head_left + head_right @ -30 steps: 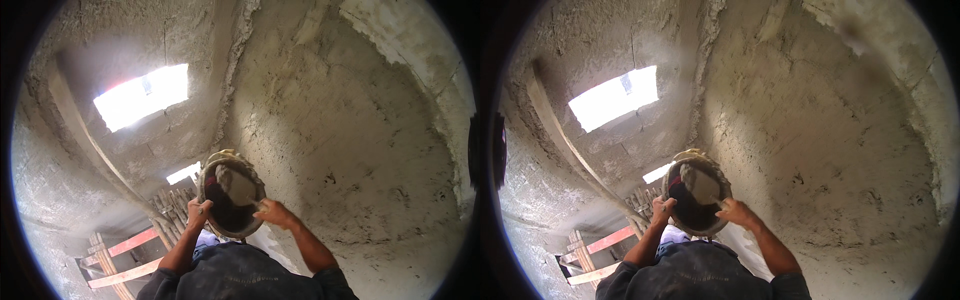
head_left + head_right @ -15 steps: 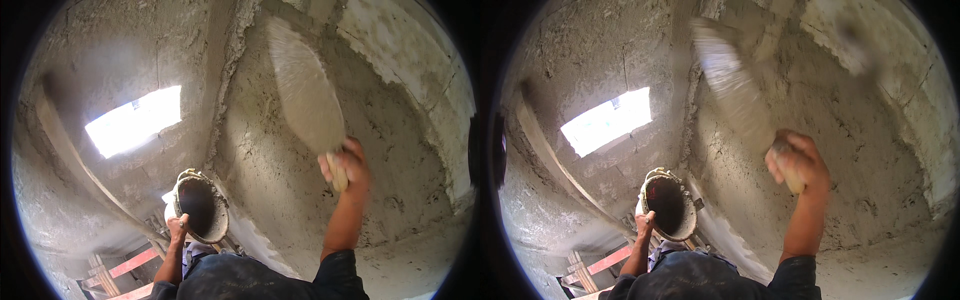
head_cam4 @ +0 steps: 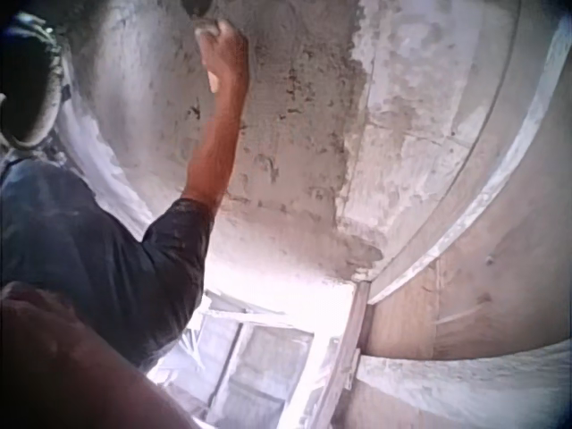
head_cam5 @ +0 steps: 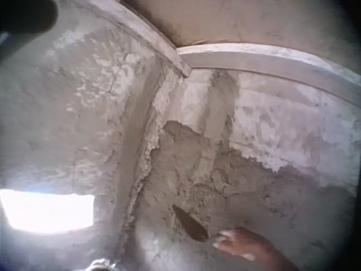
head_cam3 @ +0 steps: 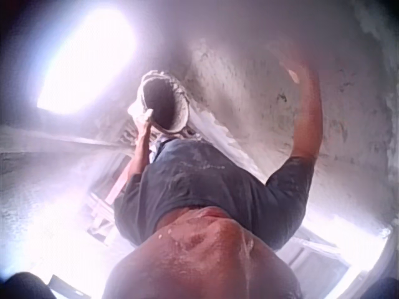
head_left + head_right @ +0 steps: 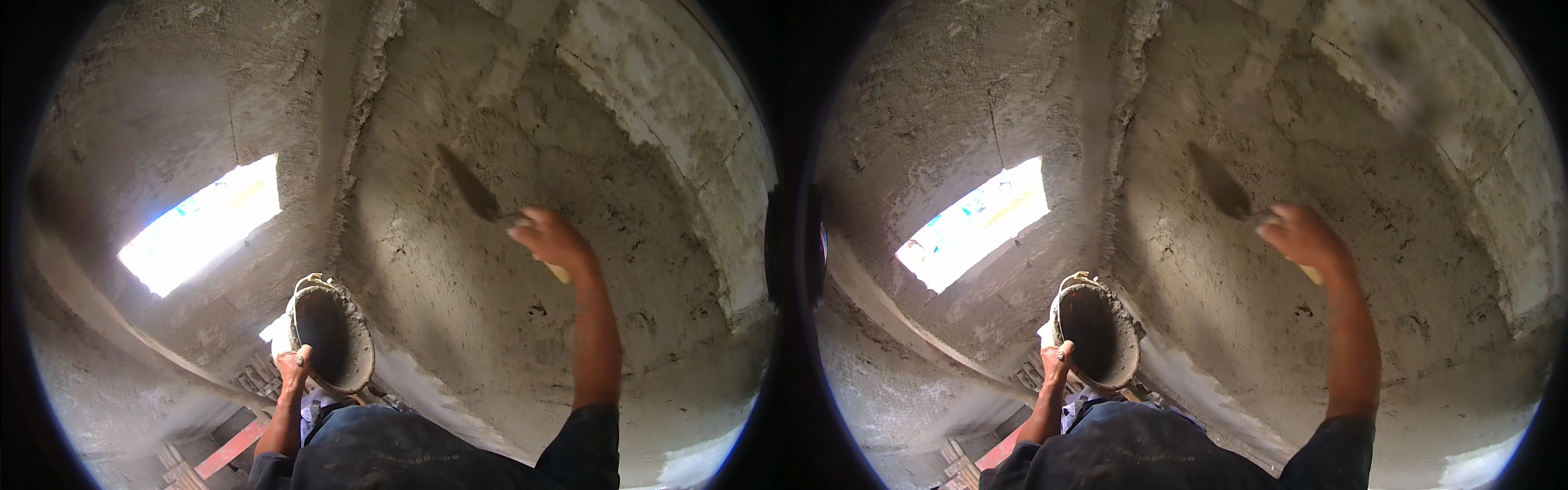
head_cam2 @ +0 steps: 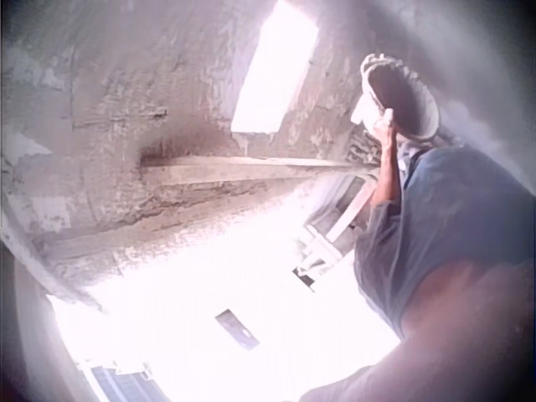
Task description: The person scoops wet cement from a bucket with a trowel and applies it to the interior walls of a narrow construction shaft. The person repeatedly reaches upward to spread and smooth the cement on the wall surface while standing on a bamboo scaffold.
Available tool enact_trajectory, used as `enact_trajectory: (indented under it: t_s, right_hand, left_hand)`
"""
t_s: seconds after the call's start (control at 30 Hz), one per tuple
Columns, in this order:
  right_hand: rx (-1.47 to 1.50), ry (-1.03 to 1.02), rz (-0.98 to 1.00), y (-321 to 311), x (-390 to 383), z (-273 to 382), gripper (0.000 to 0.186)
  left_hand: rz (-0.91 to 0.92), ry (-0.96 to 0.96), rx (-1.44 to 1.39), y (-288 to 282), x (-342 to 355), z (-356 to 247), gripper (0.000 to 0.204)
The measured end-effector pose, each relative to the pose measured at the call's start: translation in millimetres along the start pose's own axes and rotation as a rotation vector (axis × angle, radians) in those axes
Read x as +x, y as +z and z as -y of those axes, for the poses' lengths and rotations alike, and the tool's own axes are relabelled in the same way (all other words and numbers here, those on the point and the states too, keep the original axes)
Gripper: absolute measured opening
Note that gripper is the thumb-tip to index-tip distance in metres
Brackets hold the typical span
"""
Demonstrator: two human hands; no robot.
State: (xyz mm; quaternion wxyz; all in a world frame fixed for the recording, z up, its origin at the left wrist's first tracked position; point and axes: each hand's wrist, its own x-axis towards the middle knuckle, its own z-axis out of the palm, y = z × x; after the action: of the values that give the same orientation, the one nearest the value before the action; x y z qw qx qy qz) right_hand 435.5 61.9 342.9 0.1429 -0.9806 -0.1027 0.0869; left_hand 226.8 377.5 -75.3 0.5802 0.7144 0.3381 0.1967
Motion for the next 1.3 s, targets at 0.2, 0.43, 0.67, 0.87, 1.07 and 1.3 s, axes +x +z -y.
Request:
enact_trajectory:
  t_s: [0.2, 0.43, 0.67, 0.87, 1.07, 1.3]
  right_hand:
    - [-0.18, 0.047, 0.055, 32.3, 77.6, -5.8, 0.058]
    - [0.045, 0.249, -0.206, -73.8, 24.8, 39.1, 0.071]
    - [-0.201, 0.2, -0.487, -137.0, -21.7, 46.8, 0.062]
    - [-0.56, 0.104, -0.754, -153.4, -83.9, 54.7, 0.052]
    - [0.344, -0.453, -0.487, -131.1, -161.0, 19.4, 0.033]
    - [0.62, -0.03, -0.574, -63.6, -103.9, -91.6, 0.042]
  left_hand:
    - [0.078, 0.118, -0.234, 17.9, 16.4, 1.6, 0.014]
    - [0.144, -0.041, -0.178, -2.1, 28.7, -29.4, 0.013]
    - [0.011, 0.172, 0.042, 5.2, 71.8, 84.4, 0.014]
    - [0.132, 0.0, 0.136, -10.8, 72.5, 50.8, 0.034]
    - [0.187, -0.099, 0.407, 0.8, 43.7, -14.6, 0.035]
    - [0.186, -0.047, 0.249, 32.9, 12.9, -23.3, 0.04]
